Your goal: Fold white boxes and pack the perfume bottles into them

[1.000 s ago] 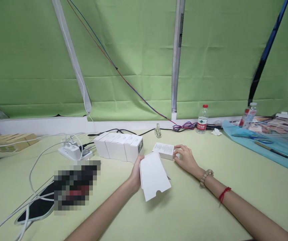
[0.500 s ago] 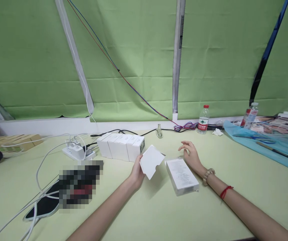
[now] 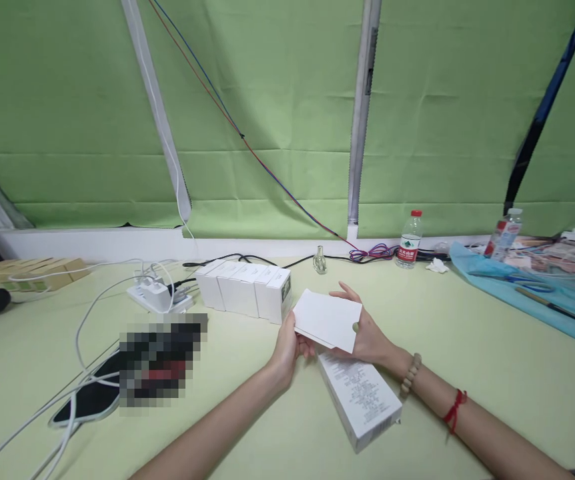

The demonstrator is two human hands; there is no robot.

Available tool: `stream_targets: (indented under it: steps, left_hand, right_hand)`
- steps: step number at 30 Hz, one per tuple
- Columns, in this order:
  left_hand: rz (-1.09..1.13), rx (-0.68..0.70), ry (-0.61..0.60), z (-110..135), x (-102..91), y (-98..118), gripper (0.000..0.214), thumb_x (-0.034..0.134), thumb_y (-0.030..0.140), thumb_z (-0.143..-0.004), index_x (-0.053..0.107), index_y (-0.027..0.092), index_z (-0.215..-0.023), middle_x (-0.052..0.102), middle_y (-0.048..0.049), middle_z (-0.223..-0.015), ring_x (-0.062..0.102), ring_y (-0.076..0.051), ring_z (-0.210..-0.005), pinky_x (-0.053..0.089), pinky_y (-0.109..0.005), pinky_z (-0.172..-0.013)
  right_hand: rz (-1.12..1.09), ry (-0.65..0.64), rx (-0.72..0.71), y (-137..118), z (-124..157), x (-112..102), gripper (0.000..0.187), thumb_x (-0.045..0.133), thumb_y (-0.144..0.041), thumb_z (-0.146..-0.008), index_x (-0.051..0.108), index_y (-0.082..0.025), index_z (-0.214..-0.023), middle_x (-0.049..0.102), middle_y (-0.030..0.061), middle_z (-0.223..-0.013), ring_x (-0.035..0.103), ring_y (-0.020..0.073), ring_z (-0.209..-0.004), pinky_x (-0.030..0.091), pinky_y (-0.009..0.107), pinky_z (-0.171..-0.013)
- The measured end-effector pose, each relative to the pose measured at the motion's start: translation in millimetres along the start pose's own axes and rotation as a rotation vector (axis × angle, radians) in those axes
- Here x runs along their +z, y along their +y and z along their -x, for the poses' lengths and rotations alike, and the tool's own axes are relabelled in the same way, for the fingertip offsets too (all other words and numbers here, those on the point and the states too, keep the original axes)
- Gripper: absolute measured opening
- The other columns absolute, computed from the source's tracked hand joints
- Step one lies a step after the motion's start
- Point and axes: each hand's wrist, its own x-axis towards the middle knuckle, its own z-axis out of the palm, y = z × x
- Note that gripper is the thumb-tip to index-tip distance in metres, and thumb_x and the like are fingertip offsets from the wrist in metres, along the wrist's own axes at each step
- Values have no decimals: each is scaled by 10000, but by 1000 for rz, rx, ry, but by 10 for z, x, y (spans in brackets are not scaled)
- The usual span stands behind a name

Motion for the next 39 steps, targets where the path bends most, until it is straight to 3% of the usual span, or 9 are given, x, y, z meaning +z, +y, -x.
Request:
stream_targets:
  steps: [5,8,13,16,19,21,25,33,39]
  left_hand:
    - [-68,25,-90,13,14,-49,584,352,512,-867,291,247,-1383,561,1,-558,443,-128,-346,295,-204,-329]
    - [-107,34,-139,19,2,-63,617,378,529,-871,235,276,-1415,567,5,-561,434,-118,-335,291,-202,-325]
    - [-184,75,-182,104,32,-40,753,442,616,-834,176,252,-1437,413,58,-430,398,-108,-352,282,-180,-339]
    - [-182,94,-197,155,61,-22,866,513,632,-789,129,218,-1446,409,59,-487,387,-88,-372,288,-178,-350]
    - [-164,105,-214,160,69,-30,936,573,639,-739,117,220,-1441,506,16,-657,404,-64,-399,316,-180,-366]
    - [-171,129,-219,145,64,-46,900,619,602,-725,160,258,-1419,555,-44,-888,424,-44,-426,342,-180,-376]
    - [-208,176,-194,127,60,-61,756,631,511,-765,226,299,-1368,458,-104,-1210,451,-20,-463,368,-175,-388]
    - [-287,264,-147,116,57,-51,642,589,489,-797,279,292,-1323,335,-102,-1338,505,-34,-554,379,-172,-407]
    - [-283,317,-145,123,70,-33,423,485,519,-846,367,255,-1155,463,-60,-1197,496,-47,-546,366,-169,-402]
  right_hand:
    - [-221,142,91,20,32,147,972,762,-325,-660,103,-276,-1373,450,109,-1236,524,235,-1073,418,416,-962]
    - [-238,196,133,-2,24,168,917,744,-305,-683,118,-293,-1352,554,67,-1086,567,226,-982,442,428,-929]
    - [-337,190,294,-148,10,111,882,698,-334,-705,139,-264,-1383,591,41,-978,585,219,-895,487,407,-848]
    - [-441,180,413,-197,29,83,815,670,-405,-723,238,-221,-1389,600,58,-1002,582,224,-912,467,403,-870]
    - [-470,229,500,-180,43,75,777,649,-464,-730,298,-217,-1378,584,77,-1093,565,232,-974,426,412,-930]
    - [-484,273,539,-148,46,75,794,632,-496,-733,279,-218,-1388,550,90,-1168,547,239,-1022,418,411,-943]
    - [-529,274,558,-71,55,77,770,589,-533,-757,280,-228,-1393,507,90,-1240,513,244,-1093,408,404,-959]
    - [-516,371,570,16,63,88,668,548,-574,-760,425,-219,-1313,498,72,-1258,395,263,-1212,252,437,-1071]
    - [-516,392,576,45,72,76,713,554,-573,-767,355,-218,-1352,487,79,-1263,408,264,-1192,250,443,-1064]
